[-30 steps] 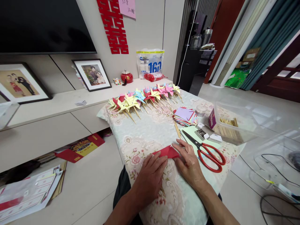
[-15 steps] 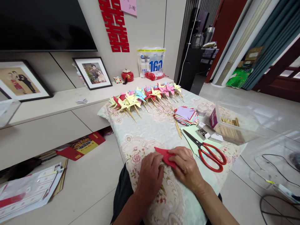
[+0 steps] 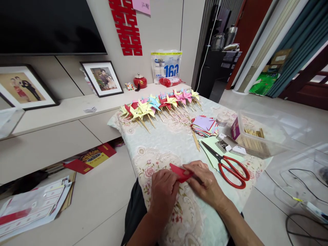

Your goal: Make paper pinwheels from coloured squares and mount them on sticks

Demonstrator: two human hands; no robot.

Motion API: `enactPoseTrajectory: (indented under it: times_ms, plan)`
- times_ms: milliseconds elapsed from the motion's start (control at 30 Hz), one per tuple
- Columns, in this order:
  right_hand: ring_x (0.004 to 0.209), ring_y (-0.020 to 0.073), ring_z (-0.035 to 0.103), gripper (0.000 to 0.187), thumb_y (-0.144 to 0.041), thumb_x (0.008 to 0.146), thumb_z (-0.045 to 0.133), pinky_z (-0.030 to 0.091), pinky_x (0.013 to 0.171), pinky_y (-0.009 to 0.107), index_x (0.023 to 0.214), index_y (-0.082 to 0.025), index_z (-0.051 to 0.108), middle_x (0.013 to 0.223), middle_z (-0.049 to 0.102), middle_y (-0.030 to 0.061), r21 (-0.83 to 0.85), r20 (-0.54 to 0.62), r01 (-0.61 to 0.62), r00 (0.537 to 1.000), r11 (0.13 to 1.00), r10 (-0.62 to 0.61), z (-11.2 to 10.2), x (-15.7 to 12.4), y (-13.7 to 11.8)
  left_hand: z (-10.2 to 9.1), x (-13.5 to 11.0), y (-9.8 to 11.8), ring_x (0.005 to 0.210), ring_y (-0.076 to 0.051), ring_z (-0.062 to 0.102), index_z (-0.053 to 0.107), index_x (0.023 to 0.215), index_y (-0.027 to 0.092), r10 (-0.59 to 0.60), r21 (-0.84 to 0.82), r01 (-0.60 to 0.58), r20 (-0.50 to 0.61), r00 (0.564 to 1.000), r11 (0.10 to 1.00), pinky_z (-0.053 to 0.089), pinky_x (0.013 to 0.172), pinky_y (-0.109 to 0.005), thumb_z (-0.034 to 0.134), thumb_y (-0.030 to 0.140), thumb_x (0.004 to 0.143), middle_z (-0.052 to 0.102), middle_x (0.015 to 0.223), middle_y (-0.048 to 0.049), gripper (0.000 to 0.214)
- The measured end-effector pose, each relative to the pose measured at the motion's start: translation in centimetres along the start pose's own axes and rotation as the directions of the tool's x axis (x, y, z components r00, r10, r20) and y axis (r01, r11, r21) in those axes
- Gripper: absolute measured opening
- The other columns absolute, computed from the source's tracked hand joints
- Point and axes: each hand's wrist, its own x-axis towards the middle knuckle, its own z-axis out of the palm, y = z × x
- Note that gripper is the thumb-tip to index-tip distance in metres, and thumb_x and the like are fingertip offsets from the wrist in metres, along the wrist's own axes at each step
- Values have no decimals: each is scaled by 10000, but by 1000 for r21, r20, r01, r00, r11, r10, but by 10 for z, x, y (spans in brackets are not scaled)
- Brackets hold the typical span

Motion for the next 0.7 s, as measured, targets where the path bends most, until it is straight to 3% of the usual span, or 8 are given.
enactPoseTrajectory:
  times_ms: [233,500,600,700]
  plan:
    - [971,238,639,341,-173,984,545,471,866,431,1308,-274,583,1003,744,43,22,51,-28,998,999,27,-2,1,-2,-1,0,4,882,-229,607,612,806,201,-13,-9,12,-75,997,1000,425,803,-384,604,194,890,681,811,-29,84]
    - [969,231,621,362,-177,967,576,451,881,418,1322,-246,564,1008,705,48,34,63,-106,993,994,103,1,-1,1,2,1,1,867,-238,625,631,856,212,-88,8,88,-64,994,996,449,789,-390,546,167,910,706,830,-39,110]
    - [928,224,615,360,-176,980,551,444,873,412,1336,-237,556,944,687,38,44,61,-150,987,988,148,3,0,3,7,2,1,845,-247,627,630,936,203,-128,29,131,-88,988,991,458,761,-393,569,163,887,699,829,-37,88]
    - [897,224,613,332,-177,989,535,439,841,401,1312,-240,577,912,695,32,40,55,-172,984,984,170,4,1,5,11,3,1,815,-249,625,610,1080,185,-136,36,141,-117,984,989,461,749,-398,592,159,868,688,802,-24,215]
